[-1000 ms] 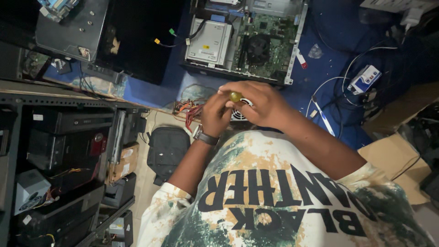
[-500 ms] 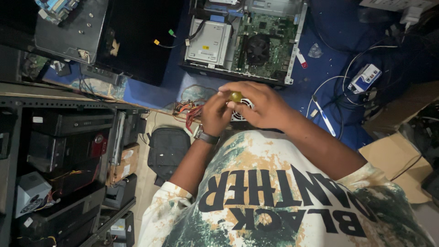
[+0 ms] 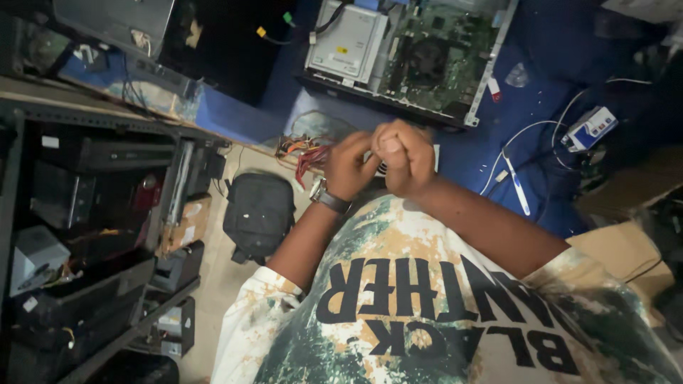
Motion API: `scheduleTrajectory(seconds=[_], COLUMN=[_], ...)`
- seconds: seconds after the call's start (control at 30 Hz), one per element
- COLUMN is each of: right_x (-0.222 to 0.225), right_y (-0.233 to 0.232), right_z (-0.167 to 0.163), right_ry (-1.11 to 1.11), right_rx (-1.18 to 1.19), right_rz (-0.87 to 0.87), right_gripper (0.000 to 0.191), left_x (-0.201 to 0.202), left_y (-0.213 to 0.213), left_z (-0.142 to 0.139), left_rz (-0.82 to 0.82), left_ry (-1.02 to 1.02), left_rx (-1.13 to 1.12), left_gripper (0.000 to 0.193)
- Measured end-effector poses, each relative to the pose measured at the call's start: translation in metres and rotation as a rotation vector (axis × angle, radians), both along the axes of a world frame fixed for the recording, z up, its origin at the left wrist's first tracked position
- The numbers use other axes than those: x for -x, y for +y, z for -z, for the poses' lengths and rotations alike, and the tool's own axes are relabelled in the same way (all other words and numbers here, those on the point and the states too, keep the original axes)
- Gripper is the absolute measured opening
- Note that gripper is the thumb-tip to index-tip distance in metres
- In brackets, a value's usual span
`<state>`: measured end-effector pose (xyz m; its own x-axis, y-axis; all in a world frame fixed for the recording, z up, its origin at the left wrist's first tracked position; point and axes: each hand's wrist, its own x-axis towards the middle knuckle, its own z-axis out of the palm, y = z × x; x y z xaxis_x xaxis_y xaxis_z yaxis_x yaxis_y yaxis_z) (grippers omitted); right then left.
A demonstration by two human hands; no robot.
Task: The person uses a yellow screwdriver to remove screws from a CPU fan and then from a power supply unit. They handle the fan and power supply separately, placing them on the workbench.
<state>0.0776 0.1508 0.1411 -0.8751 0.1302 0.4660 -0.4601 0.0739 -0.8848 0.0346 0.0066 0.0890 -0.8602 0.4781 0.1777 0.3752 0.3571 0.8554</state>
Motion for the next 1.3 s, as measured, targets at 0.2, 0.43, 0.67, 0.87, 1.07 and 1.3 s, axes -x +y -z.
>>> scheduleTrajectory(seconds=[0.2,0.43,0.67,0.87,1.07,1.3], right_x=[0.004,0.015,0.050,0.064,0.038,0.010], right_y=[-0.006,0.004,0.035,0.041,0.018,-0.034], right_z=[-0.003,-0.005,-0.010,-0.015,-0.031,-0.011], right_ry=[0.034,-0.037,-0.302,-0.406,-0.362,0.021], right_rx=[0.045,-0.037,0.028,0.182,0.144,-0.069], right_rz=[-0.069,-0.215,-0.739,-1.155,-0.628,0.105], right_gripper=[0.034,0.040,0.048,0.059,0.052,0.048], left_x=[0.001,0.003,0.008,0.005,0.006,0.014], left_y=[-0.008,-0.012,-0.011,-0.010,-0.013,-0.013], left_z=[0.002,0.005,0.007,0.013,0.024,0.020], left_rz=[0.047,0.032,0.060,0.211,0.101,0.149], left_ry=[0.066,0.056,0.071,0.174,0.004,0.093], left_rx=[-0.089,-0.145,-0.057,-0.083,0.063,-0.049], left_gripper=[0.016,0.019,0.019,0.031,0.014,0.018])
